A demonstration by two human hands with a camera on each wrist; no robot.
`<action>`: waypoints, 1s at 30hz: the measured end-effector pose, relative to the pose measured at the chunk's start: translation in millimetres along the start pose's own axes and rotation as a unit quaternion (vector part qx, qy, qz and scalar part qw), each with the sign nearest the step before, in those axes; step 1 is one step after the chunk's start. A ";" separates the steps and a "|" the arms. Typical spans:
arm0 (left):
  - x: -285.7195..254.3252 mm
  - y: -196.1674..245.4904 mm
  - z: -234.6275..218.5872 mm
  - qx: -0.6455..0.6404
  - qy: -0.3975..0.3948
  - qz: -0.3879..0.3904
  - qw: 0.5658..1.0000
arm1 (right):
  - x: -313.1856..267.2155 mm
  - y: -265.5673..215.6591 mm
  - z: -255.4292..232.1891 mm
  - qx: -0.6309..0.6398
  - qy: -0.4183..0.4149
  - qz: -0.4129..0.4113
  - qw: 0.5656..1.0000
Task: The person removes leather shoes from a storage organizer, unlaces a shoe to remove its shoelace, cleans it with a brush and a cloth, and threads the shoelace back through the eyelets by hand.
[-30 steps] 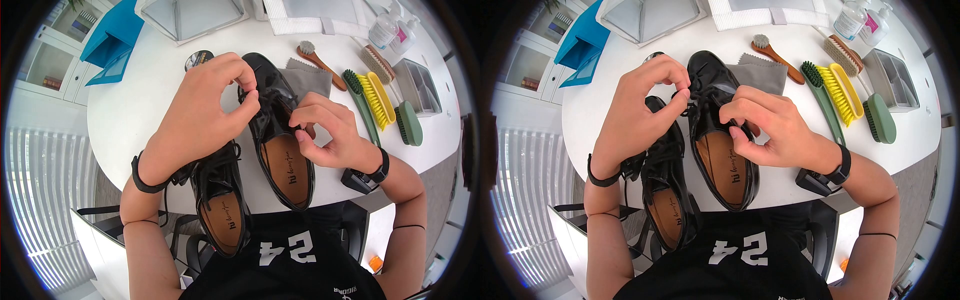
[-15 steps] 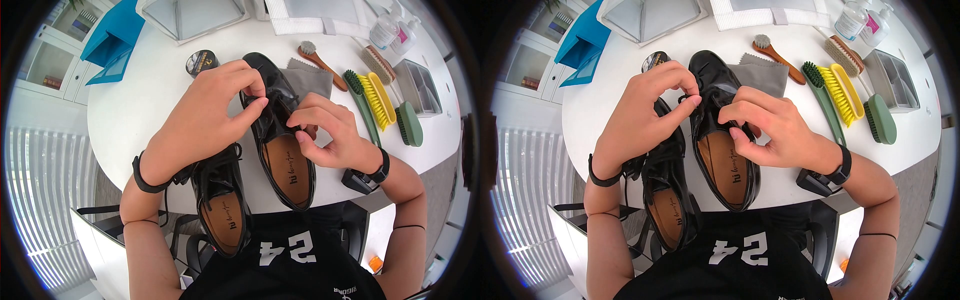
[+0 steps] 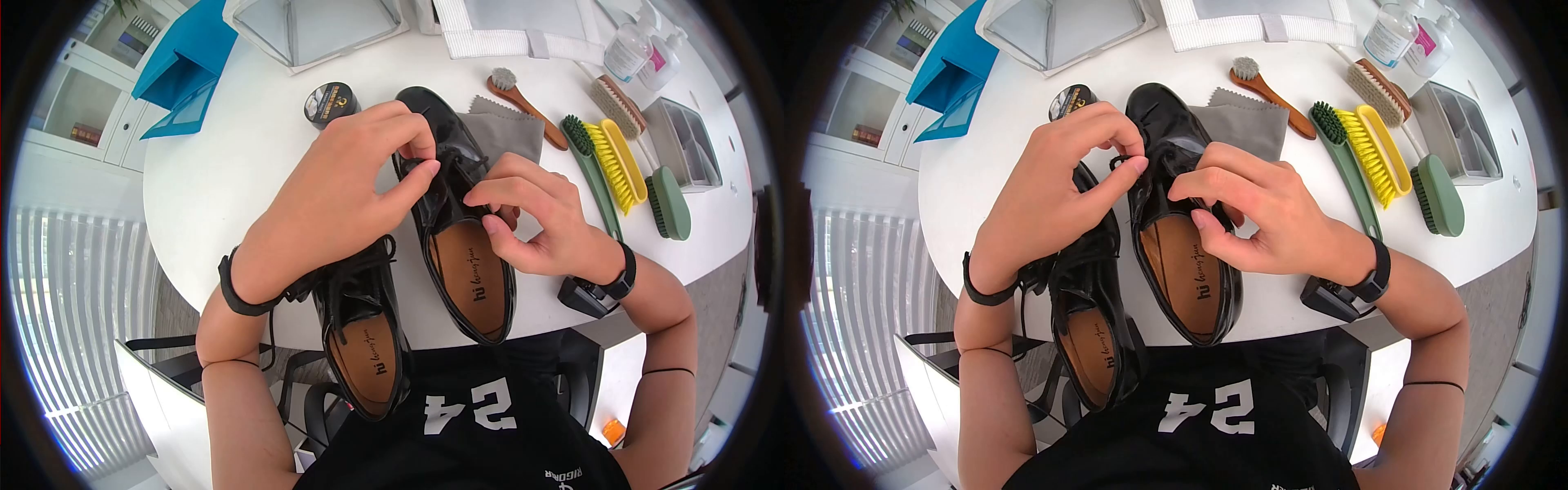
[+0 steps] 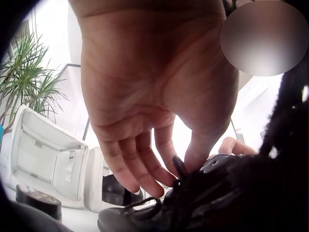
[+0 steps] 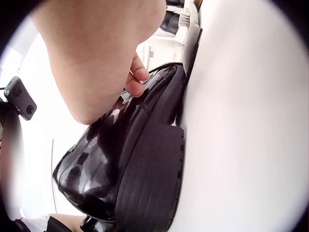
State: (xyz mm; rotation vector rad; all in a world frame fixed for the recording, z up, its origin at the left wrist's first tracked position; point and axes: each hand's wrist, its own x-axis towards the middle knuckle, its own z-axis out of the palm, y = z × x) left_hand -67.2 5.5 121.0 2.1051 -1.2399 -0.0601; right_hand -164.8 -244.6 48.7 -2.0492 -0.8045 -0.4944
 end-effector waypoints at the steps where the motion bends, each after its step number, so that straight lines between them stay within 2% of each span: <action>1: 0.0 -0.1 0.2 -0.003 0.001 0.000 1.000 | 0.1 -0.2 -0.1 -0.001 -0.002 0.002 1.000; 30: 1.1 -1.5 7.0 0.000 -0.002 -0.010 1.000 | 0.2 -1.0 -1.4 -0.001 -0.017 0.007 1.000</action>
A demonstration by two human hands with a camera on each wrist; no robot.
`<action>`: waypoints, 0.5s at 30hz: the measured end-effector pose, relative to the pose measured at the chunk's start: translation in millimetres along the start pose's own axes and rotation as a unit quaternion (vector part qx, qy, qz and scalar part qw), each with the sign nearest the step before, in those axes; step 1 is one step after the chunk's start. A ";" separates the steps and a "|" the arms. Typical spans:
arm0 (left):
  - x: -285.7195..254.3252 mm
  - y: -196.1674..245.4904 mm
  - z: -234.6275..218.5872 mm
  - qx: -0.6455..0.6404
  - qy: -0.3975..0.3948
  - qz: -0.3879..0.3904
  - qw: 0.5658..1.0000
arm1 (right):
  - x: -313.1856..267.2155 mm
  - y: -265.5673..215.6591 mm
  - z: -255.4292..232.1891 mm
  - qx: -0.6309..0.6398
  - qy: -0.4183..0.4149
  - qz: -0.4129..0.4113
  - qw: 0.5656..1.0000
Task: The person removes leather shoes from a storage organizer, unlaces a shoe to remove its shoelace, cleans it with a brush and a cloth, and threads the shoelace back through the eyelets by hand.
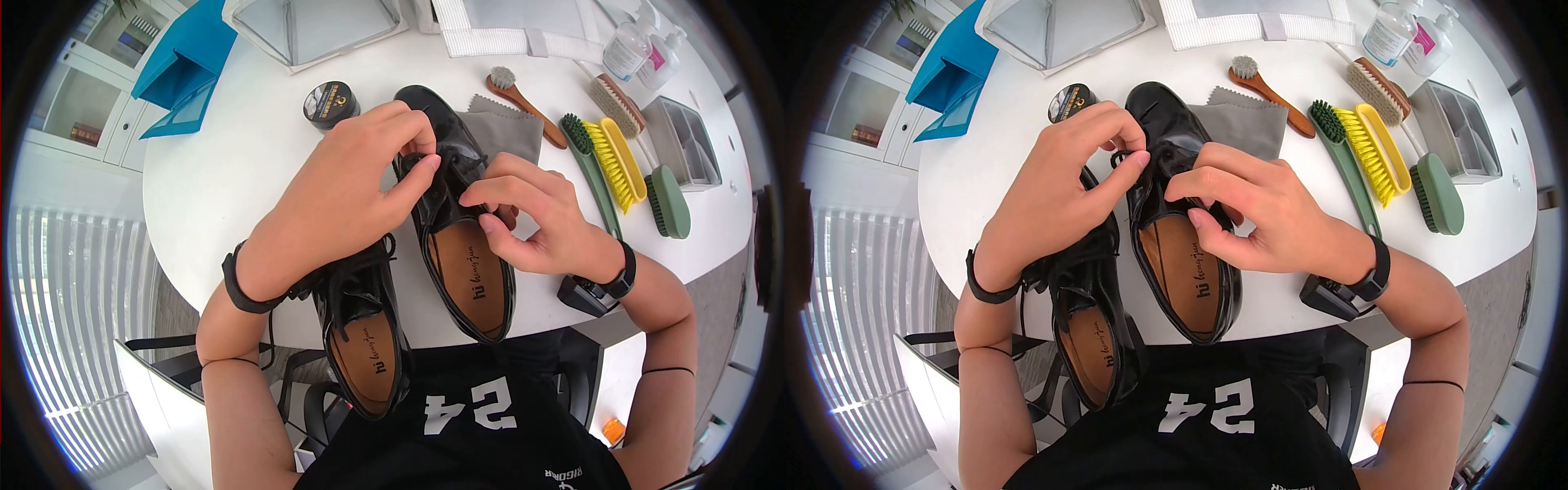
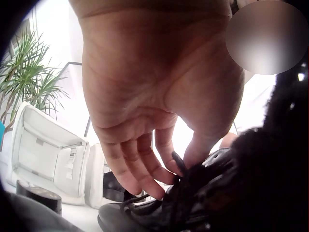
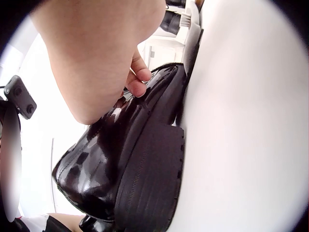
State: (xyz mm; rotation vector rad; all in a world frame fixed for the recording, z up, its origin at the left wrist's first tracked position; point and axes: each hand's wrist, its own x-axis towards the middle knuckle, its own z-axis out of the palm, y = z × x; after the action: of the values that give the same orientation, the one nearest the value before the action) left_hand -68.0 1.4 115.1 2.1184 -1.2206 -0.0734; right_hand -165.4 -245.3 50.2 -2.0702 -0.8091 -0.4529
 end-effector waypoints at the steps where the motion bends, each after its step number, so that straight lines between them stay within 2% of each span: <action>1: 0.1 0.3 0.2 -0.001 0.001 -0.002 1.000 | -0.1 0.0 -0.1 0.000 -0.002 0.001 1.000; 15: -0.3 0.6 1.4 0.001 0.000 -0.006 1.000 | 1.1 -1.1 -0.2 0.004 -0.004 0.006 1.000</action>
State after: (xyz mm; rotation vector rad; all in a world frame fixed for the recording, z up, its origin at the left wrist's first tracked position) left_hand -69.1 0.6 114.3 2.1275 -1.2079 -0.0765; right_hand -165.4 -244.5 51.6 -2.0689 -0.8020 -0.4345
